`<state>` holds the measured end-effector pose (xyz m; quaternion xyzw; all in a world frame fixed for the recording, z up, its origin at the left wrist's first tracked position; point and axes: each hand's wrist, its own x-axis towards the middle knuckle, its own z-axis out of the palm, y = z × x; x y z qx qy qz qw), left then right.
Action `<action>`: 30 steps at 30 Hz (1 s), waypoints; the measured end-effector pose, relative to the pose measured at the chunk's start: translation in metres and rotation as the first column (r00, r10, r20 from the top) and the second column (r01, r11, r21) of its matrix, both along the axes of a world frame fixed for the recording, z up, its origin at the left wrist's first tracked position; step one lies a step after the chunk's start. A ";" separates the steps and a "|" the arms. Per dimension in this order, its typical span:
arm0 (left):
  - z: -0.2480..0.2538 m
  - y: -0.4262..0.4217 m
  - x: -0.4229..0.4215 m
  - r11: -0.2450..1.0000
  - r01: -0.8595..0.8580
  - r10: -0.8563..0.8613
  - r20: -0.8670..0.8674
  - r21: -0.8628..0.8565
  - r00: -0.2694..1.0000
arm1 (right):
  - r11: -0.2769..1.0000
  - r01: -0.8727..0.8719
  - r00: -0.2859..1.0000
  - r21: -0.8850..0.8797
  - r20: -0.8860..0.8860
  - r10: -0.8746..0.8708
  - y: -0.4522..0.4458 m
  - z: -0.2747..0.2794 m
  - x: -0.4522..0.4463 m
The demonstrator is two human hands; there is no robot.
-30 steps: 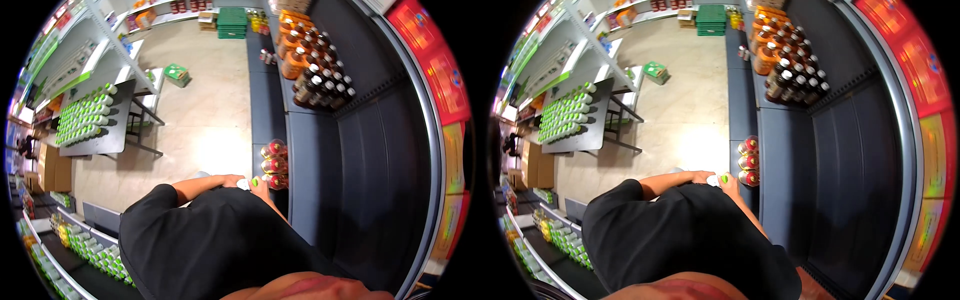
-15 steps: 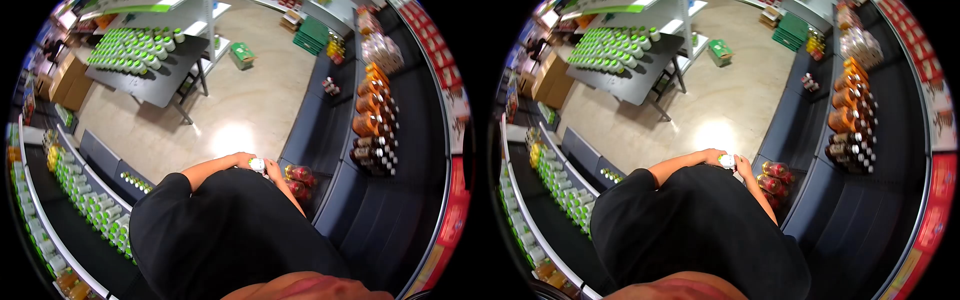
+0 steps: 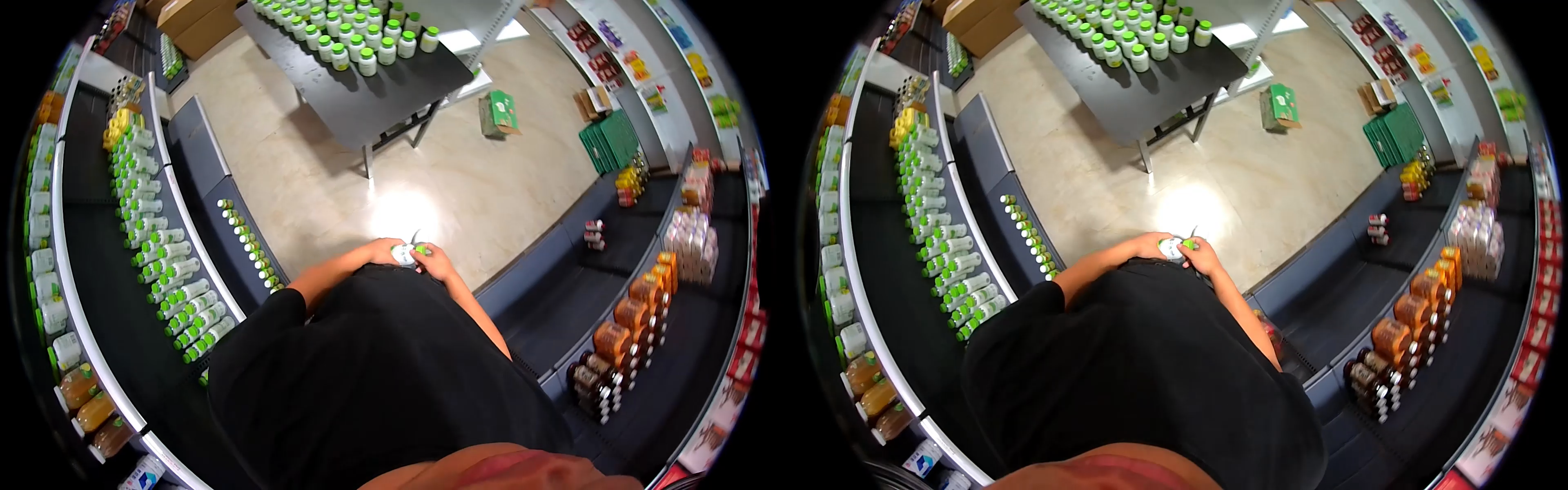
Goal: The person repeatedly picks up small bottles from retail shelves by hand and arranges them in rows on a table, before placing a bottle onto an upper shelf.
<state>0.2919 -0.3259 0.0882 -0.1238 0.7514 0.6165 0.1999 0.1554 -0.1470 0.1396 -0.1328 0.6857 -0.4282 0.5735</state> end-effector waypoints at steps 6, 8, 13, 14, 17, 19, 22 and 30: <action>-0.032 -0.070 -0.031 0.977 -0.215 0.215 -0.015 -0.003 0.977 | 0.997 -0.071 0.930 -0.020 0.360 0.074 -0.084 -0.022 -0.064; -0.045 -0.097 -0.046 0.960 -0.277 0.279 -0.084 0.030 0.957 | 0.992 -0.087 0.872 -0.087 0.475 0.118 -0.123 -0.020 -0.098; 0.012 -0.178 -0.115 0.810 -0.523 0.498 -0.158 -0.266 0.853 | 0.932 -0.357 0.846 -0.069 0.400 0.353 -0.251 0.001 -0.185; 0.012 -0.195 -0.128 0.773 -0.548 0.525 -0.165 -0.318 0.835 | 0.916 -0.389 0.849 -0.098 0.350 0.397 -0.279 0.003 -0.199; 0.015 -0.246 -0.169 0.571 -0.712 0.635 -0.330 -0.409 0.698 | 0.889 -0.409 0.864 -0.204 0.228 0.449 -0.357 0.012 -0.227; 0.012 -0.276 -0.189 0.428 -0.819 0.695 -0.440 -0.382 0.569 | 0.867 -0.414 0.874 -0.276 0.146 0.464 -0.405 0.008 -0.236; 0.029 -0.314 -0.211 0.340 -0.866 0.761 -0.434 -0.366 0.482 | 0.802 -0.515 0.857 -0.302 -0.191 0.478 -0.458 -0.013 -0.239; 0.021 -0.404 -0.202 0.498 -0.855 0.783 -0.347 -0.146 0.516 | 0.926 -0.150 0.980 -0.347 -0.179 0.091 -0.550 -0.038 -0.219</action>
